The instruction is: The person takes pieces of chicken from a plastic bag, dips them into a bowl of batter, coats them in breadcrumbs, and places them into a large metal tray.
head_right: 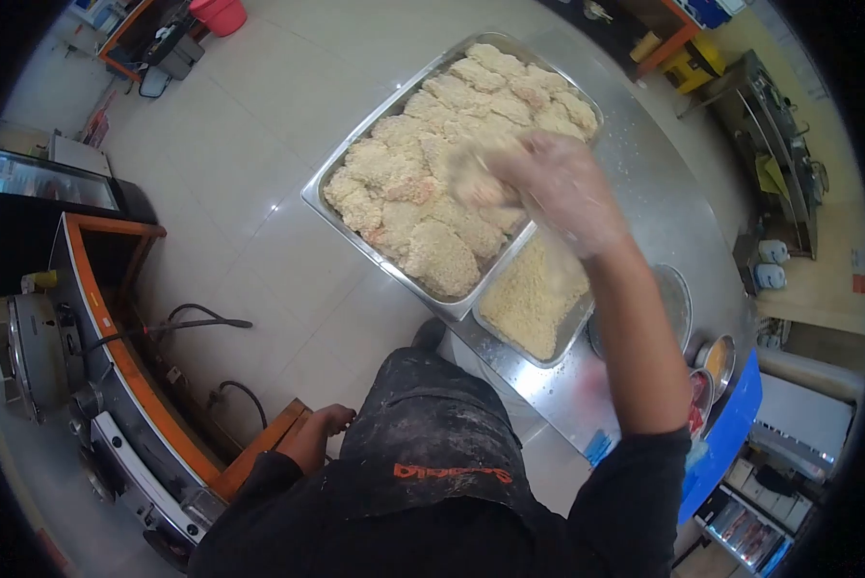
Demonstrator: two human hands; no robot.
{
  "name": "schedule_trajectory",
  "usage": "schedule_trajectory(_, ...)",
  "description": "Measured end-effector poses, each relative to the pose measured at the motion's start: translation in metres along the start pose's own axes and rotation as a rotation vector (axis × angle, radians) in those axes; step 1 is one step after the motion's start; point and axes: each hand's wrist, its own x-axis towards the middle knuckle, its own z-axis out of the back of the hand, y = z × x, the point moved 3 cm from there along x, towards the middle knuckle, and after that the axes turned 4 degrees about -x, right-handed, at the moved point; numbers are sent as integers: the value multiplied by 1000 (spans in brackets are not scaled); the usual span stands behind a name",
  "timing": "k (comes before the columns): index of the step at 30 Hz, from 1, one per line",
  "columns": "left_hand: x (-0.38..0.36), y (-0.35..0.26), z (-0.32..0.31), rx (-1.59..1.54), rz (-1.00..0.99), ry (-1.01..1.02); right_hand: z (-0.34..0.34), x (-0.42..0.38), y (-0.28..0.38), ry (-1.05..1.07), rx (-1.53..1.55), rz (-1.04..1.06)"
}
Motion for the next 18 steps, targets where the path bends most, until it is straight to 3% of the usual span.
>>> schedule_trajectory(4, -2, 33, -7, -11, -32, 36, -71, 63, -18, -12, 413, -5)
schedule_trajectory(6, -6, 45, -8, 9, -36, 28, -112, 102, -64, -178, 260, -64)
schedule_trajectory(9, -24, 60, -8, -65, 46, -33, -133, 115, -83, -90, 471, -249)
schedule_trajectory(12, -43, 62, -11, -62, 65, -37, -103, 99, -48, -37, -431, -182)
schedule_trajectory(15, -20, 70, -16, -35, 97, -84, -98, 103, -49, -41, -789, 12)
schedule_trajectory(18, 5, 65, -17, 113, -64, -70, -118, 120, -51, -253, -936, 631)
